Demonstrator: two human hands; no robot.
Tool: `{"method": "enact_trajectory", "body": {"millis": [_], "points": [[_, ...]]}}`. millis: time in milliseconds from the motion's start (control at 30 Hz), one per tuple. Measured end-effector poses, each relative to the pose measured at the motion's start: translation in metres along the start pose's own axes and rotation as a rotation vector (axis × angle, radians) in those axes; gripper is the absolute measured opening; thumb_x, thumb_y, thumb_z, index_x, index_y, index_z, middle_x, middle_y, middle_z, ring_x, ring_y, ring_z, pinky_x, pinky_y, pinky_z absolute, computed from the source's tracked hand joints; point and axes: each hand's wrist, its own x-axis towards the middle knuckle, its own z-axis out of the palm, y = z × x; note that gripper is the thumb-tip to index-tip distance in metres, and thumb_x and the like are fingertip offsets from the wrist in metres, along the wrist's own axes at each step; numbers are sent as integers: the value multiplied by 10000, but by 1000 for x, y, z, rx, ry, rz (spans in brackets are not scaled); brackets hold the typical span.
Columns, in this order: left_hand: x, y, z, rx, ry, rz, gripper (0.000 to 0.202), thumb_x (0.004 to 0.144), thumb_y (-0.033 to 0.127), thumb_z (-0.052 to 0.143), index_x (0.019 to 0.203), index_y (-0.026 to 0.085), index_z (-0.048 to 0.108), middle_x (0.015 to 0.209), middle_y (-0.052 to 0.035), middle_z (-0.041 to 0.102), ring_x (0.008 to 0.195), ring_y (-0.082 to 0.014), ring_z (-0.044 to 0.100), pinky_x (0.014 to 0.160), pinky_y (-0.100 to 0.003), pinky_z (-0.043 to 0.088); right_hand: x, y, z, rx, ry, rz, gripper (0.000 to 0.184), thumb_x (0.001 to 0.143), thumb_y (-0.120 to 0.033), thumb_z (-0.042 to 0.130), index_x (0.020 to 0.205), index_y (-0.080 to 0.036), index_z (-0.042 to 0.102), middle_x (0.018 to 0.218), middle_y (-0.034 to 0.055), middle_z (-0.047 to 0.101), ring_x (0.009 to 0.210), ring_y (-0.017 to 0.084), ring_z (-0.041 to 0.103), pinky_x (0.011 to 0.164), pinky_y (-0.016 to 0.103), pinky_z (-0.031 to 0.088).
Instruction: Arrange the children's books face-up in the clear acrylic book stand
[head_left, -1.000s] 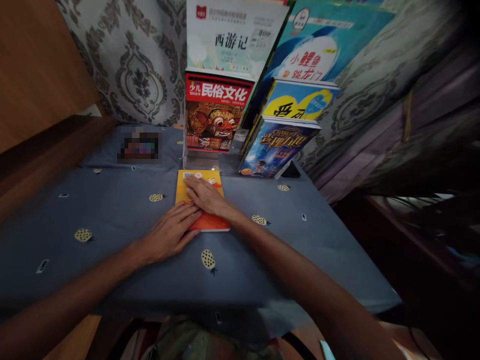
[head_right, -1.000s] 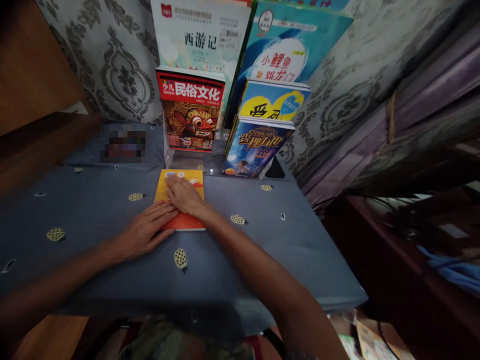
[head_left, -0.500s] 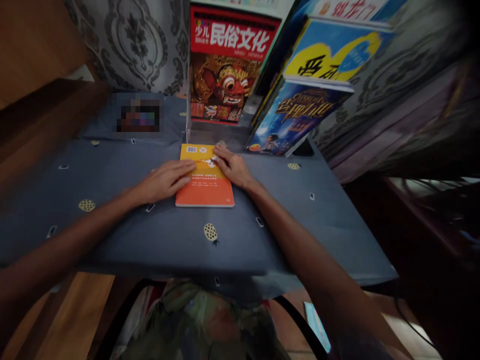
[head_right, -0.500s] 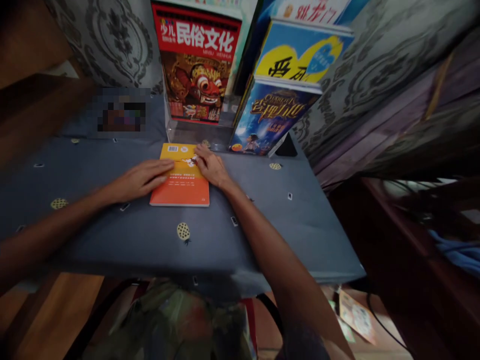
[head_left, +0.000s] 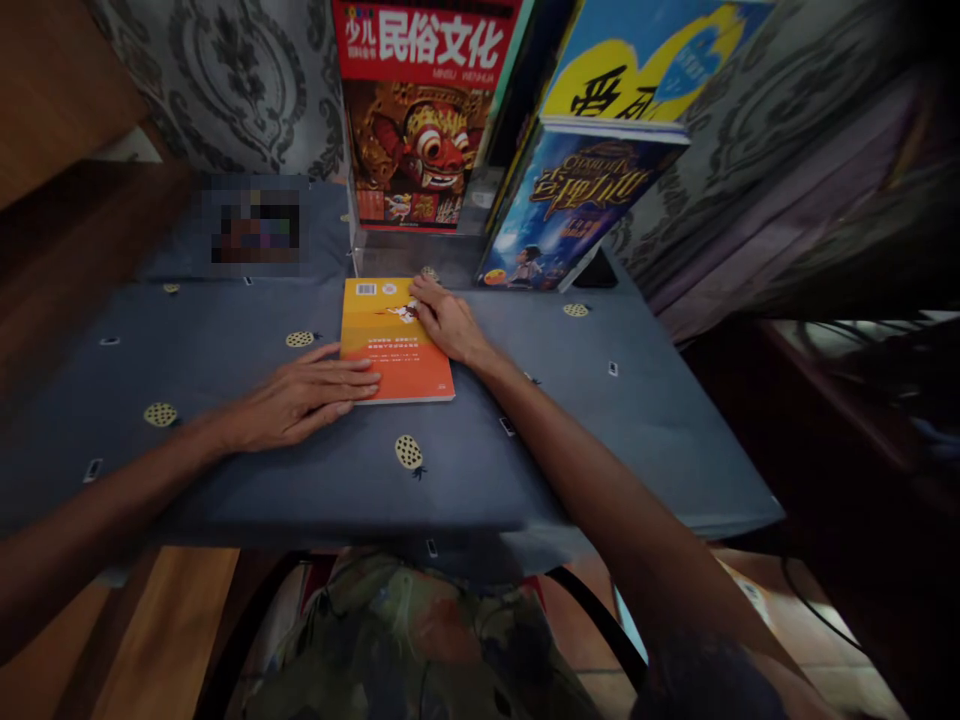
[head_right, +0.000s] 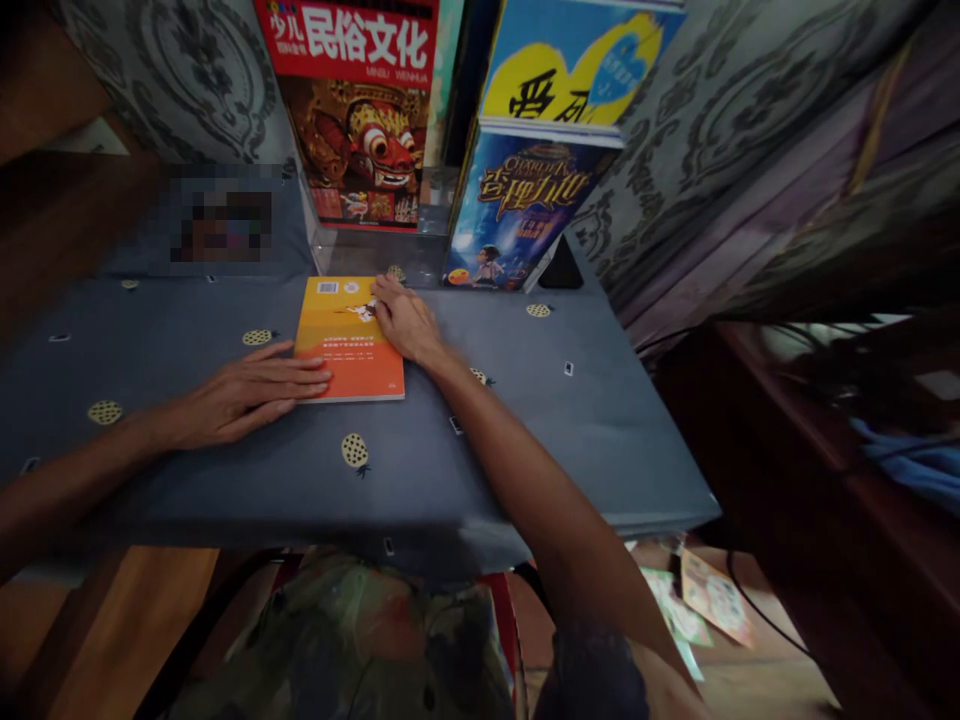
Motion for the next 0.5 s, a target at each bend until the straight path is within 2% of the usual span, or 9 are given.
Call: {"method": "enact_trajectory", "body": {"millis": [267,400,500], "points": [[64,23,19,8,-48,146,410,1043,343,411,1418,248,545,1435,-43,590,1399,-202,478,1232,-485,248,-3,-8,-4,-4,-13,33,453,992,-232,384,1401,-163,566,1553,73,460,1487,205,339,1246,423,264],[72,30,22,-12,-61,139,411,1048,323,385,1424,260,536,1440,-31,588,1380,-184,500,1217,-459,292,-3,-10,-6,-40,-14,32,447,994,-220,391,1407,-188,558,1548,48,470,1484,174,343,1244,387,270],[69,27,19,-50,-60,110,415,1050,326,378,1435,272,522,1455,-26,575,1385,-171,494,1192,-434,352,-3,-11,-8,-57,-26,32,443,998,-215,388,1408,-208,558,1542,46,479,1480,179,352,1231,410,295]]}}
